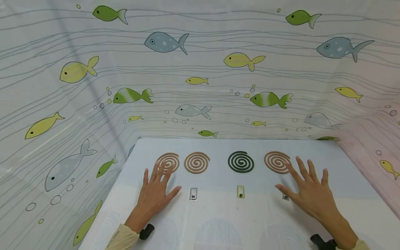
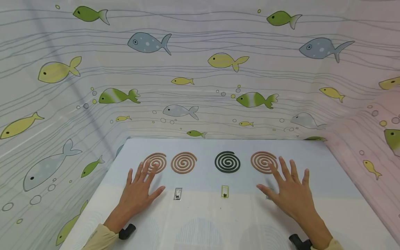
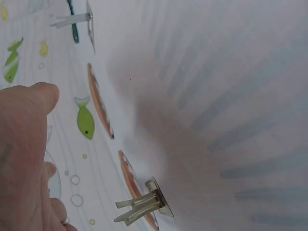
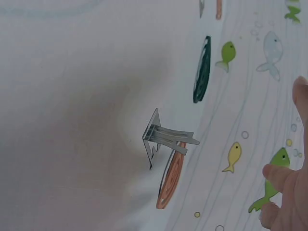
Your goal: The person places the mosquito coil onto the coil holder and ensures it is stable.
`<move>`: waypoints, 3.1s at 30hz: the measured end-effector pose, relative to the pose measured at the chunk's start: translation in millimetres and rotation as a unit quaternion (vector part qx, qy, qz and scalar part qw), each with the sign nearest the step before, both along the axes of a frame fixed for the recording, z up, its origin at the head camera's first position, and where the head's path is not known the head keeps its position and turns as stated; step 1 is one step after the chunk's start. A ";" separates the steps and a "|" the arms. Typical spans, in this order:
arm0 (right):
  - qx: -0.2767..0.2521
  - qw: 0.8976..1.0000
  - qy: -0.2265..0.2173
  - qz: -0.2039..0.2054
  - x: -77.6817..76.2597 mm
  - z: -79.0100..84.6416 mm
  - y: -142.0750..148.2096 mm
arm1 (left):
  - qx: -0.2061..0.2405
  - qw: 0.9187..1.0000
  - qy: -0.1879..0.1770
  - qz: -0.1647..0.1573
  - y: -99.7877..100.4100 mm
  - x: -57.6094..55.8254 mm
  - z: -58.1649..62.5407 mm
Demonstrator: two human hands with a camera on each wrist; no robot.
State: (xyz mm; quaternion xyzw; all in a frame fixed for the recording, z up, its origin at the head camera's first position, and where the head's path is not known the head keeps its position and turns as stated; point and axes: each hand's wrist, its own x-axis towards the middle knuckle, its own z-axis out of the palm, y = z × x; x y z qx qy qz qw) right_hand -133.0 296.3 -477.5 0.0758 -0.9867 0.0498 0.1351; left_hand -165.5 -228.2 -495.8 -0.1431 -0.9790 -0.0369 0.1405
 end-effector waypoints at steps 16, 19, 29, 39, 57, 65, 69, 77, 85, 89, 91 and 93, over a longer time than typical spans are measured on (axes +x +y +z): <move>-0.037 0.999 0.021 0.027 -2.6 4.2 -24.6 | 0.008 1.000 0.002 0.006 -2.2 1.4 -2.2; -0.066 0.996 0.063 0.025 -4.1 5.2 -32.2 | 0.011 1.000 0.004 0.004 -2.8 1.6 -2.9; -0.161 0.982 0.094 0.016 -6.0 12.3 -58.6 | 0.090 0.995 0.039 -0.026 -1.1 -2.0 0.0; -0.222 0.971 0.067 0.054 -15.1 17.8 -80.5 | 0.204 0.978 0.028 -0.022 0.4 -2.5 5.7; -0.309 0.950 -0.006 0.042 -25.7 13.4 -125.6 | 0.279 0.960 0.018 -0.013 -12.9 -10.6 6.7; -0.333 0.941 -0.037 0.053 -28.2 12.1 -148.1 | 0.279 0.960 0.006 -0.001 -19.5 -17.1 11.6; -0.337 0.938 -0.043 0.061 -29.6 11.9 -159.2 | 0.275 0.961 0.008 0.000 -22.5 -23.0 13.2; -0.350 0.932 -0.050 0.077 -32.9 9.2 -181.0 | 0.268 0.963 -0.019 0.023 -30.5 -33.8 5.8; -0.368 0.925 -0.052 0.082 -36.0 4.3 -202.4 | 0.284 0.958 -0.035 0.027 -37.4 -43.4 1.6; -0.374 0.921 -0.057 0.089 -36.7 0.4 -212.9 | 0.290 0.956 -0.031 0.027 -41.0 -47.7 1.7; -0.377 0.919 -0.063 0.095 -37.6 -1.6 -218.0 | 0.301 0.952 -0.035 0.031 -43.7 -49.4 1.8; -0.383 0.915 -0.073 0.101 -38.0 -2.3 -222.6 | 0.318 0.946 -0.048 0.041 -46.9 -51.4 1.0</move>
